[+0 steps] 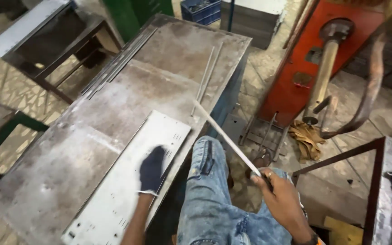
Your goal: Operating a spot-welding machine to attach metal strips to flat metal panels.
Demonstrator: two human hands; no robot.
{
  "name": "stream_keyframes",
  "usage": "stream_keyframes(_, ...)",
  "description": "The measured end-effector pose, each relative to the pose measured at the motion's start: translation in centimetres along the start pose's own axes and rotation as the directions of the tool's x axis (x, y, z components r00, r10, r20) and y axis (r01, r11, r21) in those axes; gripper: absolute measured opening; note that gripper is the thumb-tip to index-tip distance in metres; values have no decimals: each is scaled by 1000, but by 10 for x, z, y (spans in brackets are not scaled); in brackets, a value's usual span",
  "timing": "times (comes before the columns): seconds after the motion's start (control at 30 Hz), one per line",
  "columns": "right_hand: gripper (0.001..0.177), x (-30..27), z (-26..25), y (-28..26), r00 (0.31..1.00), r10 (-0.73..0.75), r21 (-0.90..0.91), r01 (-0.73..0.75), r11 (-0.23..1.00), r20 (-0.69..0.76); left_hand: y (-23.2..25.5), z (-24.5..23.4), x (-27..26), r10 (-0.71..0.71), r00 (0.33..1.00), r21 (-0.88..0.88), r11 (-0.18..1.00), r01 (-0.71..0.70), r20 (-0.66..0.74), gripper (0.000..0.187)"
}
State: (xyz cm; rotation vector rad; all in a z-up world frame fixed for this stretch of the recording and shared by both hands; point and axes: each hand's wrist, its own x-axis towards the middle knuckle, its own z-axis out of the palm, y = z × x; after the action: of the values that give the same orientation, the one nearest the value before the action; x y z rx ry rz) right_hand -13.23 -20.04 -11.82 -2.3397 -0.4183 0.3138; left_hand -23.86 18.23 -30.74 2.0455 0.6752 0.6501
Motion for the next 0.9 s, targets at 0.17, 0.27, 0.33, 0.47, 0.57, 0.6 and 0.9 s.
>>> stream_keyframes(0.17, 29, -25, -15, 59, 990, 101, -63, -108, 992, -99, 211, 126, -60, 40, 808, -555, 746, 368, 588, 34)
stream_keyframes(0.27, 32, -52, -36, 102, 963, 154, -97, -179, 979, -223, 265, 191, -107, 86, 614, -567, 500, 654, 785, 35)
stream_keyframes(0.33, 35, -69, -53, 130, 910, 260, -106, -308, 945, -323, 284, 229, -136, 136, 569, -549, 511, 661, 811, 40)
stream_keyframes(0.47, 29, -109, -94, 188, 819, 315, -276, -482, 832, -480, 315, 283, -186, 274, 340, -436, 610, 662, 900, 41)
stream_keyframes(0.57, 28, -137, -133, 231, 724, 377, -256, -599, 758, -578, 349, 303, -213, 305, 260, -399, 637, 659, 916, 42)
stream_keyframes(0.6, 30, -145, -146, 247, 684, 339, -235, -601, 764, -646, 362, 308, -218, 280, 234, -360, 596, 718, 931, 43)
stream_keyframes(0.9, 33, -166, -159, 401, 518, 369, -281, -798, 533, -772, 386, 322, -242, 255, 27, -214, 743, 635, 967, 41)
